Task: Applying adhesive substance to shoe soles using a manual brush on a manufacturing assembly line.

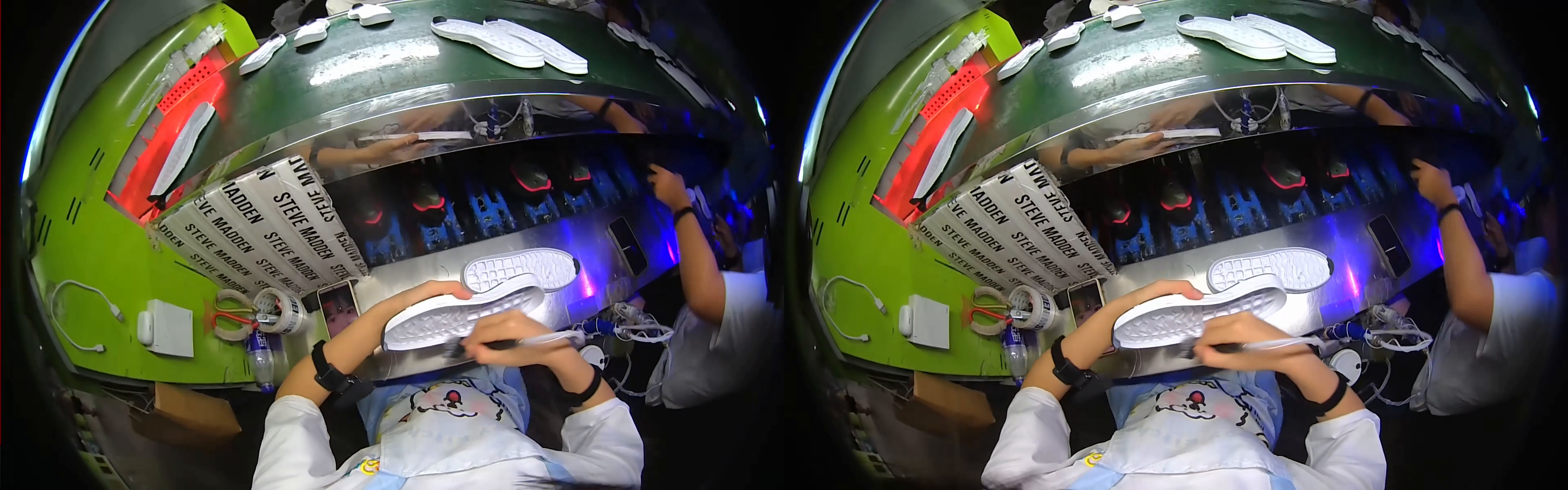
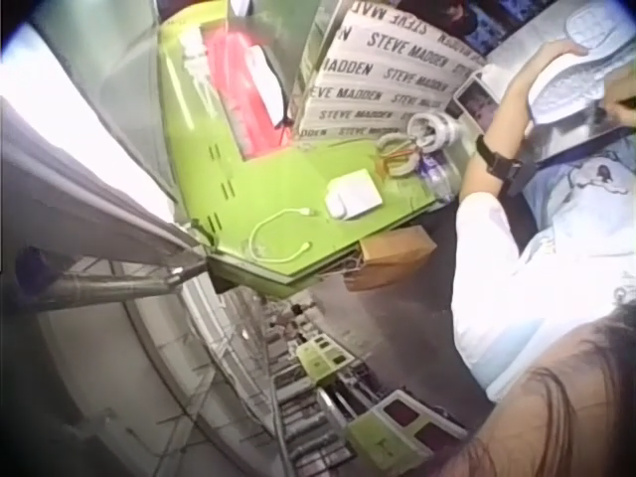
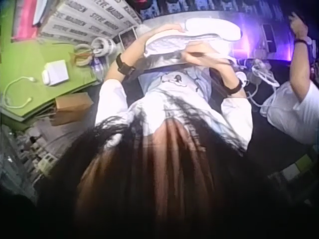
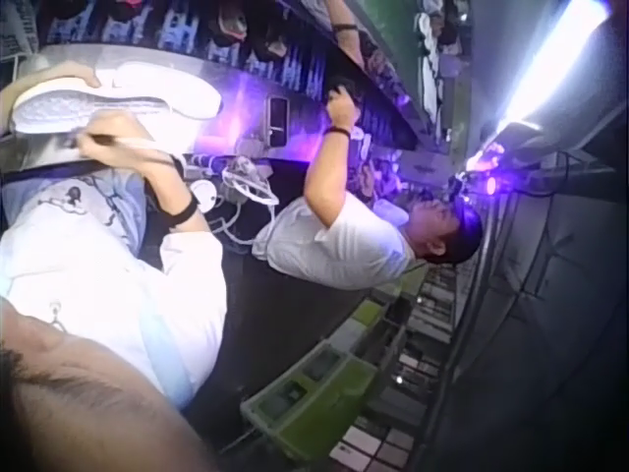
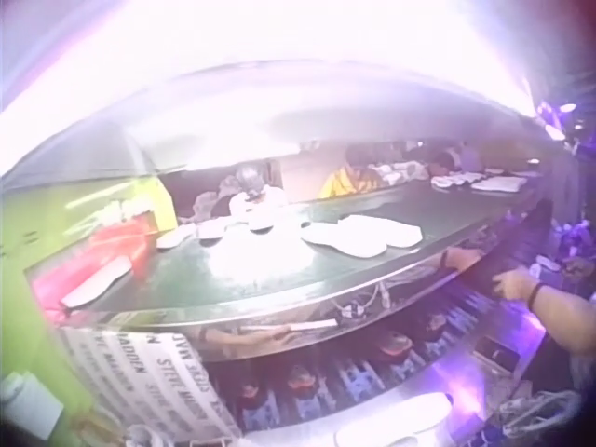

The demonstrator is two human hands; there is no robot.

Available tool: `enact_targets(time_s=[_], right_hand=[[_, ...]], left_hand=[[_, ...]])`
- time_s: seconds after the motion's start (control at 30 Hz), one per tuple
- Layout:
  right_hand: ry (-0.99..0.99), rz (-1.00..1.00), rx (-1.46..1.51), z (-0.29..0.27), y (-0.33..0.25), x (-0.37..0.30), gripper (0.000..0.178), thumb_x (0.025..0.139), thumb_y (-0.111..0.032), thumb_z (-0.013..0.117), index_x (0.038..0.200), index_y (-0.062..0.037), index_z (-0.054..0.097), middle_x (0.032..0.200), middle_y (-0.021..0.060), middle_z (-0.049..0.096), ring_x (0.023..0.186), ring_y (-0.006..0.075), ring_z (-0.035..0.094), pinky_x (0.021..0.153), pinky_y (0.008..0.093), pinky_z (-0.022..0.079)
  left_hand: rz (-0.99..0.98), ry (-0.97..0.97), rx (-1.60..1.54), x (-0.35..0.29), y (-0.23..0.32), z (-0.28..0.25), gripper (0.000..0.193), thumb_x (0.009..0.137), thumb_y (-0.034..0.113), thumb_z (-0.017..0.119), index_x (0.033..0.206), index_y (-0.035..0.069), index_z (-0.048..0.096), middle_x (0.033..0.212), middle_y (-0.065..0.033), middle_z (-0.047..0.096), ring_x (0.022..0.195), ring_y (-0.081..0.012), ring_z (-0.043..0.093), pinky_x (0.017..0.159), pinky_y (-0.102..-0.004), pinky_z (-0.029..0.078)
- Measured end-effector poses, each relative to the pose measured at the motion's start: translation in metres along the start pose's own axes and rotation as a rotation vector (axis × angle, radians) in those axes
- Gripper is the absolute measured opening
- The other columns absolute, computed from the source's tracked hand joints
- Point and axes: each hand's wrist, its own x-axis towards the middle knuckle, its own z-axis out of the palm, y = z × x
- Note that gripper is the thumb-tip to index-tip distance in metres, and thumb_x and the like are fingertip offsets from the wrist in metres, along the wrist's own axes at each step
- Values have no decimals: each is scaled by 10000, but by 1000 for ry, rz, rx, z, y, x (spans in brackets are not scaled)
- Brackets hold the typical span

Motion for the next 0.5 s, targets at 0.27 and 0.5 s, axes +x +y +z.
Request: enact_targets(time_s=[0.27, 0.5], right_hand=[[242, 146, -150, -21, 27, -57, 127, 838, -93, 605, 858, 2, 688, 836, 94, 684, 715, 176, 651, 666, 290, 511], [1086, -103, -173, -35, -17, 10, 150, 866, -81, 556, 888, 23, 662, 905, 121, 671, 730, 171, 588, 628, 274, 453]], left_hand=[[-219, -61, 352, 25, 0, -19, 534, 802, 417, 588, 1158, 20, 584, 1056, -121, 640, 828, -169, 645, 736, -252, 517], [30, -778, -858, 63, -61, -38, 682, 859, 419, 435, 1380, -10, 335, 1322, -268, 443, 1105, -471, 520, 899, -553, 458]])
